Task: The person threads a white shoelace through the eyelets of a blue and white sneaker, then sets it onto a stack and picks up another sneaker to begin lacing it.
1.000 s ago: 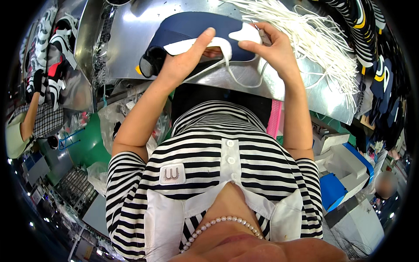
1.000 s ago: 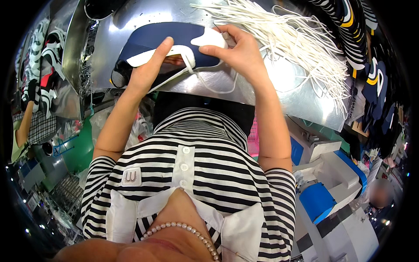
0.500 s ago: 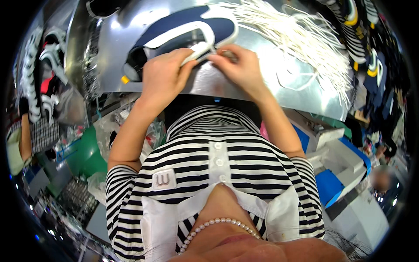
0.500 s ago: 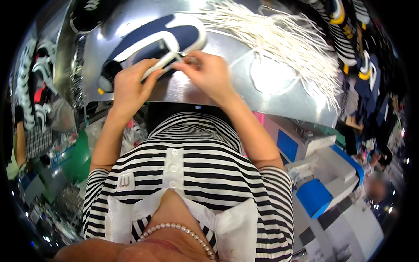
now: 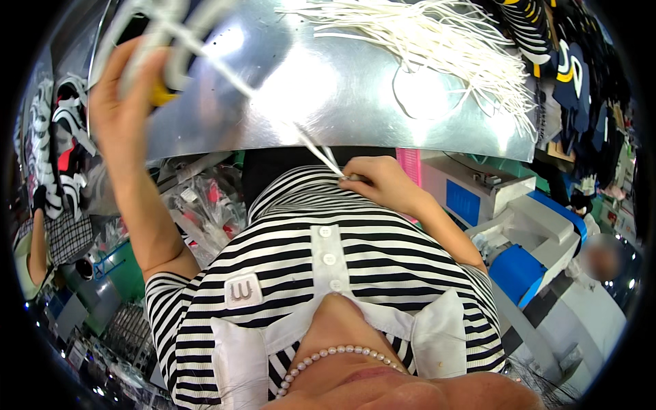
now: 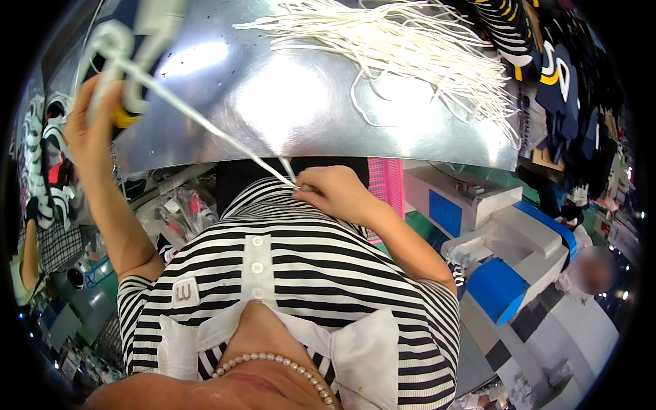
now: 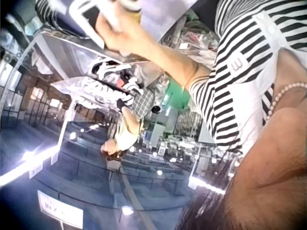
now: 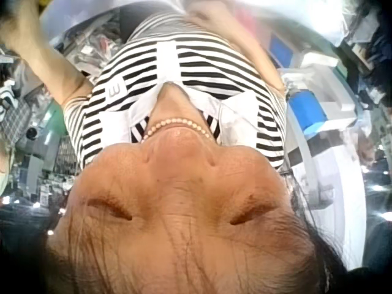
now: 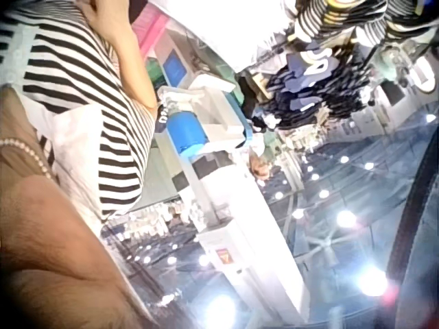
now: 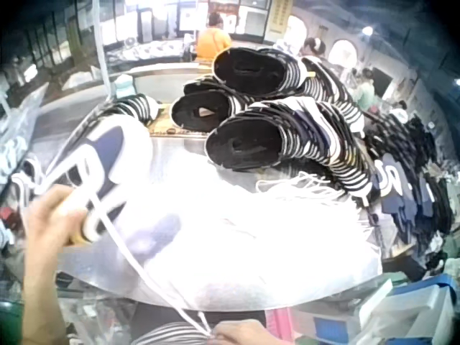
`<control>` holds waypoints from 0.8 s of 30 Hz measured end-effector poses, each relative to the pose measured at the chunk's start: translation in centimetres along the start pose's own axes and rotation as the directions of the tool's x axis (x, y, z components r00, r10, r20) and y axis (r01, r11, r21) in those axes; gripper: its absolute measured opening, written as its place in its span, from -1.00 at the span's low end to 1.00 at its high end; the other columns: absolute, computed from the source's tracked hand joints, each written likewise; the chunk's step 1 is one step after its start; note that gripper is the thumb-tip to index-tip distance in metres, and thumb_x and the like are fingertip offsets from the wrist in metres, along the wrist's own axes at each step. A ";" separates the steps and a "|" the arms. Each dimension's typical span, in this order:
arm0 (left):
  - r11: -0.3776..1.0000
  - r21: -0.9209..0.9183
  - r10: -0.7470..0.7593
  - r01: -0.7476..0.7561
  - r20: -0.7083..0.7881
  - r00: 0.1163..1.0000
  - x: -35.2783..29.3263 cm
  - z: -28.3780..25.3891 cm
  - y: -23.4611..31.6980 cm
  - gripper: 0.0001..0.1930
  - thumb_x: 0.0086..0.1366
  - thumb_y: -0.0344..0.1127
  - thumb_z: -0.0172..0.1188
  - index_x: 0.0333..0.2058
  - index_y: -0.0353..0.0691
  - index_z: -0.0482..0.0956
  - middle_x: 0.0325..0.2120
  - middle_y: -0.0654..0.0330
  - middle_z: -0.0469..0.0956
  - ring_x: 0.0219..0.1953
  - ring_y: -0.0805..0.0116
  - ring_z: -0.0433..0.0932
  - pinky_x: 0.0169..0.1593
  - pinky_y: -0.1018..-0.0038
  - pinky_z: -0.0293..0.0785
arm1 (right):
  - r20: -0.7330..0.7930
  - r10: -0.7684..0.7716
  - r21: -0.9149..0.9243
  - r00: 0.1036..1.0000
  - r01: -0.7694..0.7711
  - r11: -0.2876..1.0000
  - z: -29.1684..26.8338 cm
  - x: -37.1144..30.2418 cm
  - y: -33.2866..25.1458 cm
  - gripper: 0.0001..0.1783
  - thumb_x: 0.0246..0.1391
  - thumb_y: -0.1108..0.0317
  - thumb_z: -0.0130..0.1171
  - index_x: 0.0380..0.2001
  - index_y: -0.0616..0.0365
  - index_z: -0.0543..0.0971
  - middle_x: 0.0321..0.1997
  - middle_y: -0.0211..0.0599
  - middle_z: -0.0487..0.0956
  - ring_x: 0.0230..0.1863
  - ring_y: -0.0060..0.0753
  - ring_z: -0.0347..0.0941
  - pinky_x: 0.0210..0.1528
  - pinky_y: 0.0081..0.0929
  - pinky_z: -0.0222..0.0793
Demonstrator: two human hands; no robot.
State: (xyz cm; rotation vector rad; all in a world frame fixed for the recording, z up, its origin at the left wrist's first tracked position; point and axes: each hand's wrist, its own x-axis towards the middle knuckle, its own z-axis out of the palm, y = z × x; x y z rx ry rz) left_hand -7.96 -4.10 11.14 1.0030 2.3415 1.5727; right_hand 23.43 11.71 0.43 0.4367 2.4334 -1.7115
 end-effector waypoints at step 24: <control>0.840 0.475 -0.110 -0.261 0.620 0.777 -1.9 12.9 -2.1 -0.76 0.26 -0.14 0.27 -0.30 -0.21 0.66 -0.52 0.14 0.62 -0.49 0.26 0.60 -0.33 0.43 0.48 | -0.515 0.126 0.613 0.848 0.262 0.746 -3.2 13.5 -1.6 -0.77 0.19 0.36 0.25 -0.12 0.22 0.61 -0.55 -0.59 0.48 -0.57 -0.79 0.22 -0.51 -0.75 0.12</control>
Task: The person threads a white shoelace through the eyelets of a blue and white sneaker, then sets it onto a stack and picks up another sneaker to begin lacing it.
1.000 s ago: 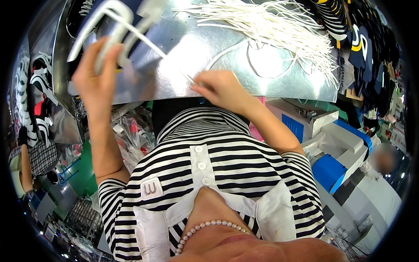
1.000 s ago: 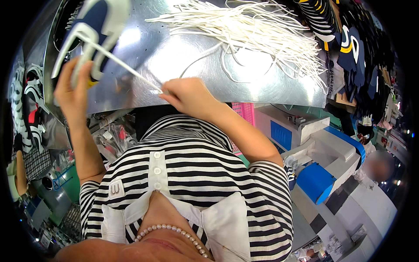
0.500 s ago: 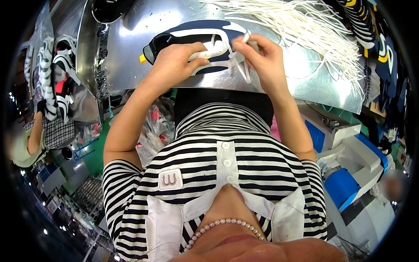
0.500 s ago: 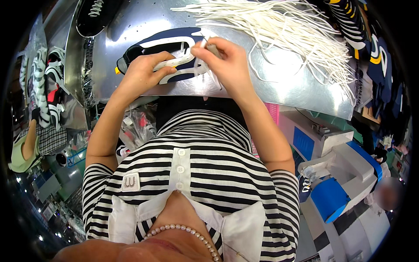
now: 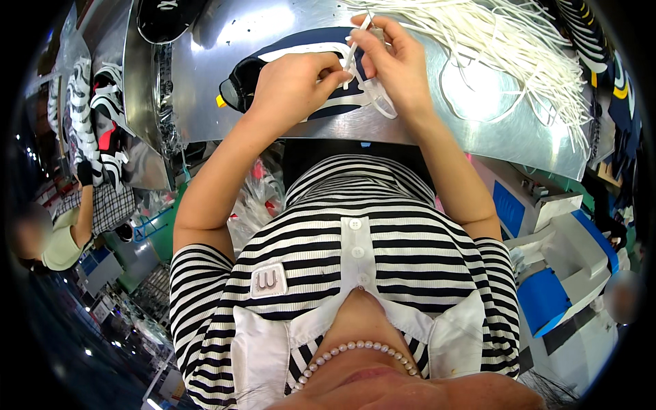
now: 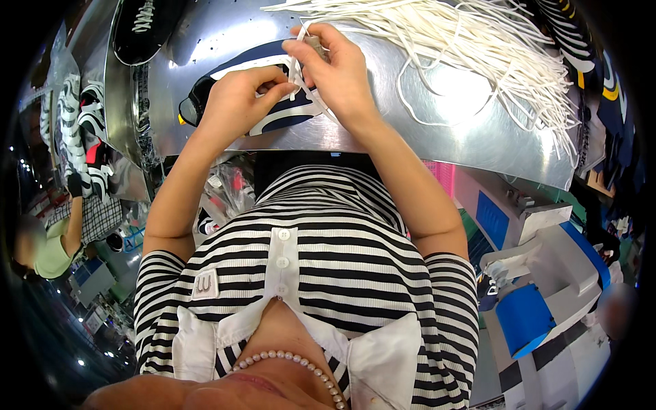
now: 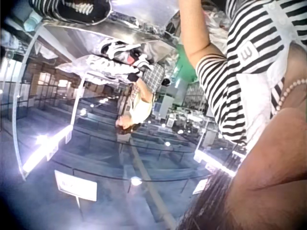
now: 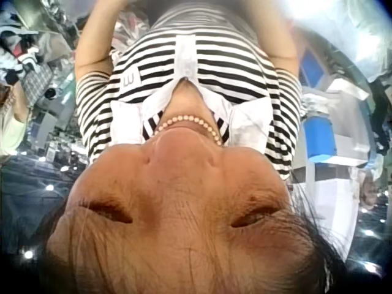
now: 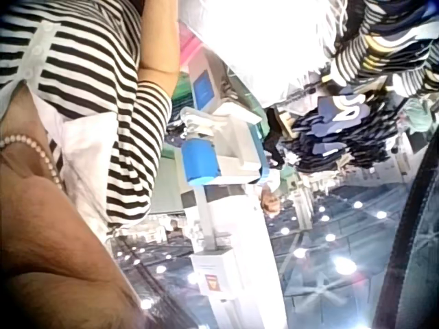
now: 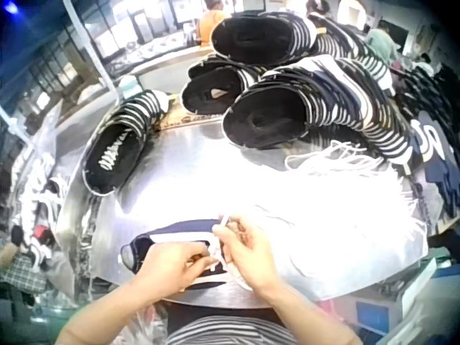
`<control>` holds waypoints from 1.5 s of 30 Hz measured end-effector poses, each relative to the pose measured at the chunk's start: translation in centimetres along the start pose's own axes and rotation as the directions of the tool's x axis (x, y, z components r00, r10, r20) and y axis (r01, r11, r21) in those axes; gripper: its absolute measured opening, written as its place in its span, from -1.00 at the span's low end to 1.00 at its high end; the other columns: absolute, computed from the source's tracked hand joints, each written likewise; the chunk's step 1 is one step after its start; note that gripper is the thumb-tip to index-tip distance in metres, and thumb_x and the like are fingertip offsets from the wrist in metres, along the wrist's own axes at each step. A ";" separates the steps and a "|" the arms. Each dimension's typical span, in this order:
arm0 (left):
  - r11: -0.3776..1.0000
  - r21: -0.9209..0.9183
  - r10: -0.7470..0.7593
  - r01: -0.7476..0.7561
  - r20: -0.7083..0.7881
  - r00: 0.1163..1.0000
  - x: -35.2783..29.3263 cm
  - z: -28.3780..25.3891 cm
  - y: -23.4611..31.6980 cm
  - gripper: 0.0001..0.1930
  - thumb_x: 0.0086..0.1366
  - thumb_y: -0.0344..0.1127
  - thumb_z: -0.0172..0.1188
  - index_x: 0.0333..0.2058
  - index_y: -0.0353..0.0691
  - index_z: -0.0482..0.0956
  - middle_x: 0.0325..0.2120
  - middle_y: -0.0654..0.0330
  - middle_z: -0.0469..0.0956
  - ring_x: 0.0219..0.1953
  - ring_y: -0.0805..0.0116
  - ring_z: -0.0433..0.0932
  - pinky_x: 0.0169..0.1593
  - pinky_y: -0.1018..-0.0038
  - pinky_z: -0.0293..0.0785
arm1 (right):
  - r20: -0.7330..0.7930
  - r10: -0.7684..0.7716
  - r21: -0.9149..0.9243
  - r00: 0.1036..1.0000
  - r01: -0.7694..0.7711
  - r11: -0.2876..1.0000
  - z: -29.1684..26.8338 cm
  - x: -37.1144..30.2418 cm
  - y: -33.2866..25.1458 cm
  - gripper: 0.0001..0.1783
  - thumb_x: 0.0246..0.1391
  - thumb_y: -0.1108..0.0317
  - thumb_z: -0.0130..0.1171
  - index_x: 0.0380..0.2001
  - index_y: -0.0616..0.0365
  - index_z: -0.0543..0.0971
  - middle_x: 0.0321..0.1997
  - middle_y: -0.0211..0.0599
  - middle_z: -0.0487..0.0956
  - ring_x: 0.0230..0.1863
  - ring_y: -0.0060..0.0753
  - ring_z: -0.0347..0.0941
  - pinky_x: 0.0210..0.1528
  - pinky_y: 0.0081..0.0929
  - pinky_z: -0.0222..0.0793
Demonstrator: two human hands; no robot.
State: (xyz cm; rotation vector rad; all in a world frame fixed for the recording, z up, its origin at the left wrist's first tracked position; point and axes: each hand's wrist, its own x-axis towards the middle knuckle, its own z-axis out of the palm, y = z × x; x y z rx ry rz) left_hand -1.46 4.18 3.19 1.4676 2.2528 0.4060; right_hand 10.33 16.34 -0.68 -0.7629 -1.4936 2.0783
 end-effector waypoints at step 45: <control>0.859 0.210 0.512 -0.467 -0.356 0.782 -5.2 1.9 -2.6 -0.77 0.09 -0.37 0.22 -0.23 -0.18 0.63 -0.45 0.22 0.52 -0.40 0.25 0.58 -0.35 0.38 0.51 | -0.103 0.026 -0.315 0.994 -0.057 0.947 -6.6 -4.4 -4.0 -0.78 0.10 0.35 0.26 -0.21 0.12 0.50 -0.35 -0.53 0.56 -0.33 -0.67 0.43 -0.29 -0.68 0.29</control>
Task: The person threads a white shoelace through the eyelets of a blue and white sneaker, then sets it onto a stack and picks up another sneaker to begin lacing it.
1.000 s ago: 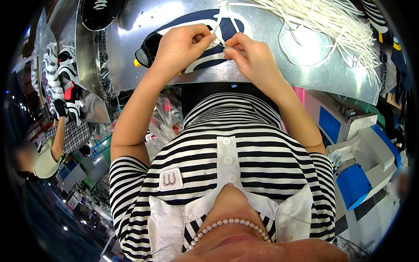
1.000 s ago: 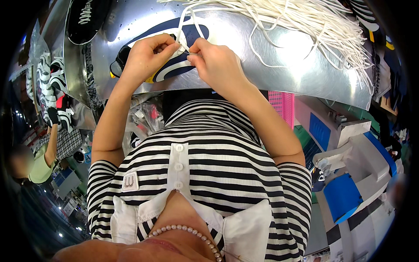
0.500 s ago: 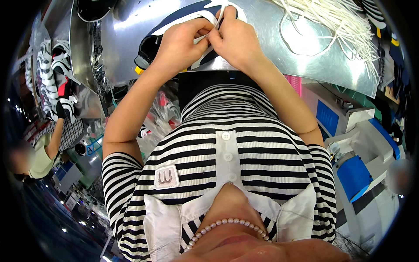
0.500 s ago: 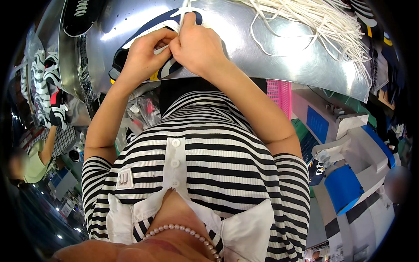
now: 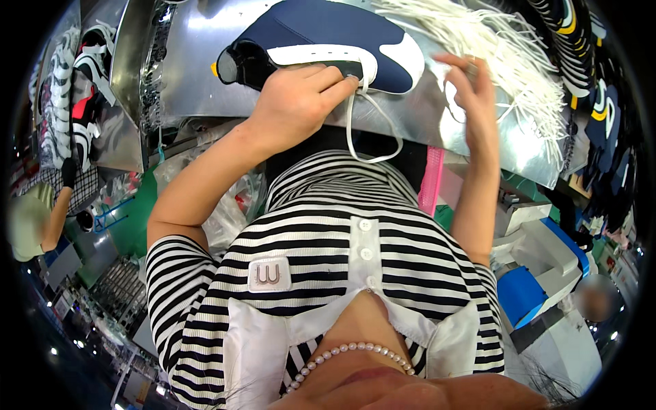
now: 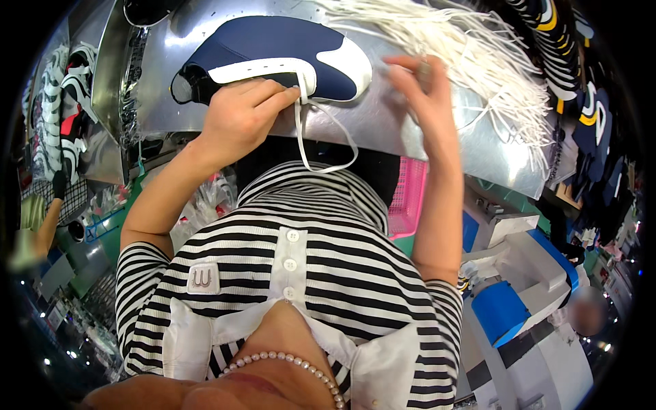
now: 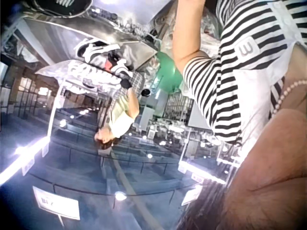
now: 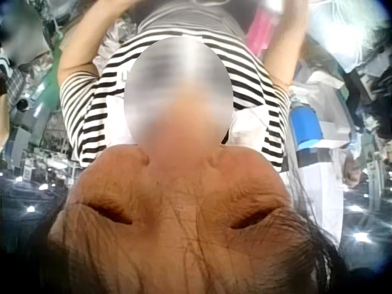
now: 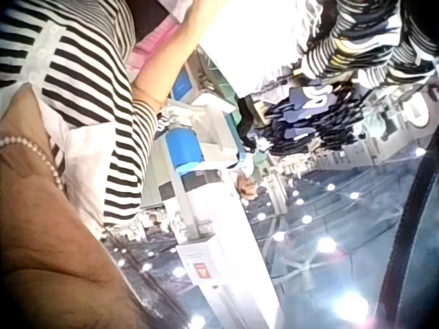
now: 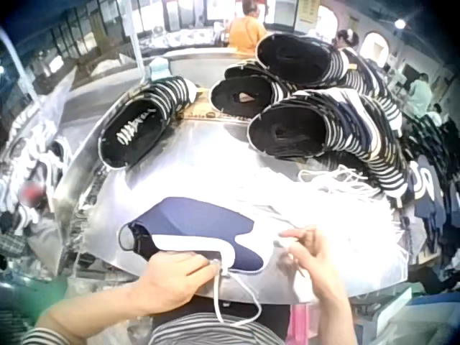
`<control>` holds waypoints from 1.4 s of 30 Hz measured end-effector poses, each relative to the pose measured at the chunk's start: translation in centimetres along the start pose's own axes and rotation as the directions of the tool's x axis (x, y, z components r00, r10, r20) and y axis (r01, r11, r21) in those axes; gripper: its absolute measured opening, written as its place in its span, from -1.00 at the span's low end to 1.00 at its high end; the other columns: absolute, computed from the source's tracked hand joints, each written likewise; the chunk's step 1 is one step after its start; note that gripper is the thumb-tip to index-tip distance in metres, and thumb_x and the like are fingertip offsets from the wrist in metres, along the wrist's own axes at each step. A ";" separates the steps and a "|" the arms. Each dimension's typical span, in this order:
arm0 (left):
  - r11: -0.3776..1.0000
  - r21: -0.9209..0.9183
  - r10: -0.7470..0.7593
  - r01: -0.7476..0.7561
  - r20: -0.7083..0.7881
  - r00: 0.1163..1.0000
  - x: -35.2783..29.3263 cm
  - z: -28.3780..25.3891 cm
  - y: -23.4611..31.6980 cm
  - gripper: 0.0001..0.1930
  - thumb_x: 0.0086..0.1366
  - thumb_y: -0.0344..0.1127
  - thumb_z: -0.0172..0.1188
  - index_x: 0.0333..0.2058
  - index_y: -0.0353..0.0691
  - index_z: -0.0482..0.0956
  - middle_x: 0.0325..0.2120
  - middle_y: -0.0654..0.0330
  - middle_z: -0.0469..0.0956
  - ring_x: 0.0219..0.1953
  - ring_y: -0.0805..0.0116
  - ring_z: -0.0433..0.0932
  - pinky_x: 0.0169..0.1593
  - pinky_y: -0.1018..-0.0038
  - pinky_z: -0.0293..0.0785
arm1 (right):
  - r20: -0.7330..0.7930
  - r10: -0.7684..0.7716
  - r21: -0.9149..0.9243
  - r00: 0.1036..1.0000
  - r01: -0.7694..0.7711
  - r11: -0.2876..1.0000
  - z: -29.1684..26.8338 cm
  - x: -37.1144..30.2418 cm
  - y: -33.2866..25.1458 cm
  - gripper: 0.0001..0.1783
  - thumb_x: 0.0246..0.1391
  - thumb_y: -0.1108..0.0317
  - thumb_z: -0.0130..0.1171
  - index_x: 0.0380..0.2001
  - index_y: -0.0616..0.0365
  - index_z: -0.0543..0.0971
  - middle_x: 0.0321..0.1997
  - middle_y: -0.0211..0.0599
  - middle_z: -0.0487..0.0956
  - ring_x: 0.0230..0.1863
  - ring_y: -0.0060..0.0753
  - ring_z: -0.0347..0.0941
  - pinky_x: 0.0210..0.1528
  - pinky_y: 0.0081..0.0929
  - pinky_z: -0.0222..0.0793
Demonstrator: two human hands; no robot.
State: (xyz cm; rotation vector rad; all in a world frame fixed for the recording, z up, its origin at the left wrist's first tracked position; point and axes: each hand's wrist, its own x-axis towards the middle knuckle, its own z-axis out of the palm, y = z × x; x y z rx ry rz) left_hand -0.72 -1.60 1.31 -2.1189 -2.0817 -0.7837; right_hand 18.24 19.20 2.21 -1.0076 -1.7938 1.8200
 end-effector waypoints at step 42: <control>0.597 0.128 -0.661 0.792 -0.480 0.576 -14.2 -18.2 -19.3 -0.74 0.31 -0.20 0.26 -0.21 -0.30 0.68 -0.40 0.21 0.64 -0.43 0.50 0.50 -0.31 0.54 0.43 | 0.026 0.102 0.281 0.994 -0.105 0.954 2.4 1.2 3.9 -0.62 0.01 0.31 0.45 -0.35 -0.01 0.36 -0.52 -0.61 0.37 -0.55 -0.79 0.22 -0.57 -0.71 0.05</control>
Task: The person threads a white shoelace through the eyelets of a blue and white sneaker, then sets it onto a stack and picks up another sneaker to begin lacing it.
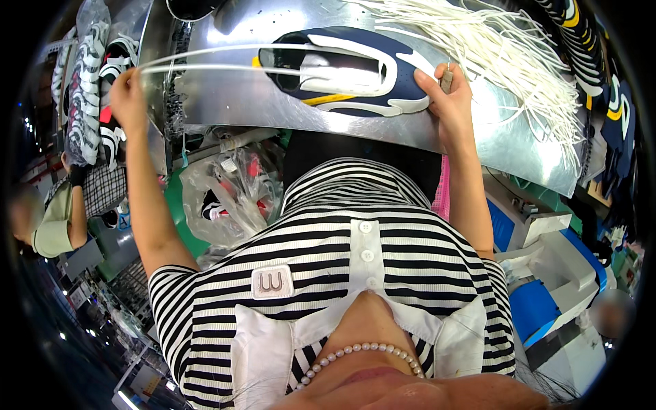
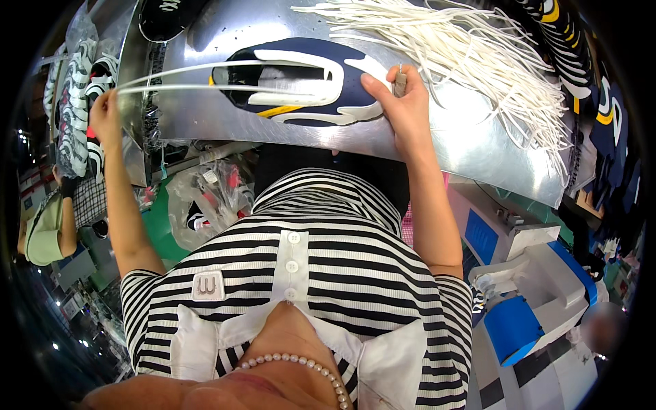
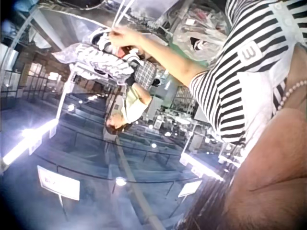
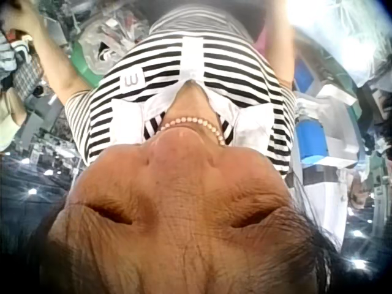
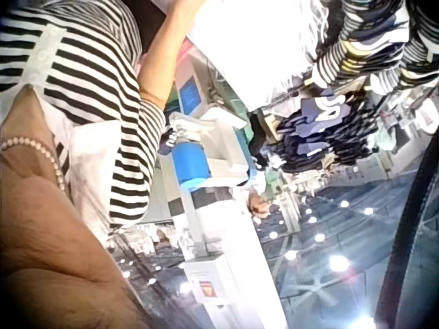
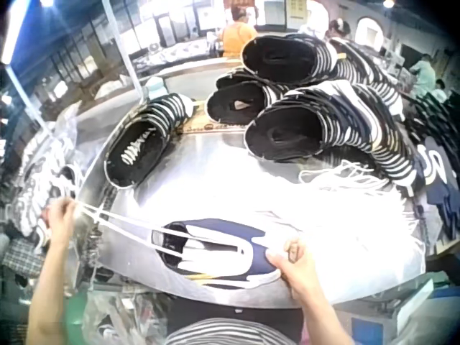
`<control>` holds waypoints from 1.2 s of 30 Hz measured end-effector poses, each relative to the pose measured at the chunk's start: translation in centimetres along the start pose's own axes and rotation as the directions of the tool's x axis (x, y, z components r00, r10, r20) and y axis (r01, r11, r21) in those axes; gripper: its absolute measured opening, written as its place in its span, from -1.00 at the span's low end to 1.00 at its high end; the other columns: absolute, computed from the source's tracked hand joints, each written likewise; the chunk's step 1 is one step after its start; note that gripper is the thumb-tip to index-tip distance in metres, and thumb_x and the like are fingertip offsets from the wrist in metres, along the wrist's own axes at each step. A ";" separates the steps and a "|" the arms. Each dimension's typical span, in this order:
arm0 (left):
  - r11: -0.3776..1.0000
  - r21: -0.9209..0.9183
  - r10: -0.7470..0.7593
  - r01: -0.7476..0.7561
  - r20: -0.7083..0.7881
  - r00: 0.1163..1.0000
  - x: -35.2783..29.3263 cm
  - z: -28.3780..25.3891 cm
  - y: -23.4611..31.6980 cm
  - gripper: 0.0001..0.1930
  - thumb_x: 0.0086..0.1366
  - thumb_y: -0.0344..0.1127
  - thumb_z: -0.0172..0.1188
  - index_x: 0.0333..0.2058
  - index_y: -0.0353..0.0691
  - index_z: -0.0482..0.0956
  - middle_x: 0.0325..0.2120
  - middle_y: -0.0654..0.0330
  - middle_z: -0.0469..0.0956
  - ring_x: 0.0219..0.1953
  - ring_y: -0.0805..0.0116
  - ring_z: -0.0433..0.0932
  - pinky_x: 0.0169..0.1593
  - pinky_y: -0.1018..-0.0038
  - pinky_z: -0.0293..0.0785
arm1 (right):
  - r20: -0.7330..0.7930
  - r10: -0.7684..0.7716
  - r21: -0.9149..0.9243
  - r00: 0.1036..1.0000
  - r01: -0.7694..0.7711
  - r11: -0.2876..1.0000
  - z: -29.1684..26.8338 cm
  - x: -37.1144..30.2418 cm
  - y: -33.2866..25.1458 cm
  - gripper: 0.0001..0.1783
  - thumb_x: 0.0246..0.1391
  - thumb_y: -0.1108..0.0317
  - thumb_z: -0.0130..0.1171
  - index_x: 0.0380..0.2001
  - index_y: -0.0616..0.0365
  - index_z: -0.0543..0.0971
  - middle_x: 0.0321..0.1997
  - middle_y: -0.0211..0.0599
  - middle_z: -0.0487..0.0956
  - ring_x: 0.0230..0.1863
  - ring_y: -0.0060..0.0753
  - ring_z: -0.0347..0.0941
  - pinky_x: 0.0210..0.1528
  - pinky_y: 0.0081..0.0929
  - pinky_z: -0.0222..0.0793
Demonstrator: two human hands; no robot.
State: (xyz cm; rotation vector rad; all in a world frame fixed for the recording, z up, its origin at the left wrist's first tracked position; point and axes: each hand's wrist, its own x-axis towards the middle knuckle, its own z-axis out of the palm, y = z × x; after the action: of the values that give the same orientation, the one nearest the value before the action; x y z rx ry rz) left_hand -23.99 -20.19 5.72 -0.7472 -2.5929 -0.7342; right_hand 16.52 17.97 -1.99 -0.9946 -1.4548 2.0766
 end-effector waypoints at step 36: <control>0.651 -0.752 0.623 -0.104 0.452 0.638 -6.6 7.6 27.1 -0.91 0.18 -0.39 0.30 -0.38 -0.28 0.63 -0.03 0.12 0.53 0.03 0.25 0.44 0.13 0.38 0.32 | 0.046 -0.211 0.033 0.977 0.209 0.977 2.3 1.9 -3.1 -0.81 0.21 0.28 0.24 -0.19 0.13 0.66 -0.41 -0.60 0.53 -0.53 -0.86 0.20 -0.52 -0.82 0.03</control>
State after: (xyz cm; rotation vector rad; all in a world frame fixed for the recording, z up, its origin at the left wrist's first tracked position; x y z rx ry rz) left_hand -4.64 1.22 6.93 -2.1231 -2.4895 -1.5036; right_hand 13.36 19.00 0.71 -0.7487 -1.4818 1.9749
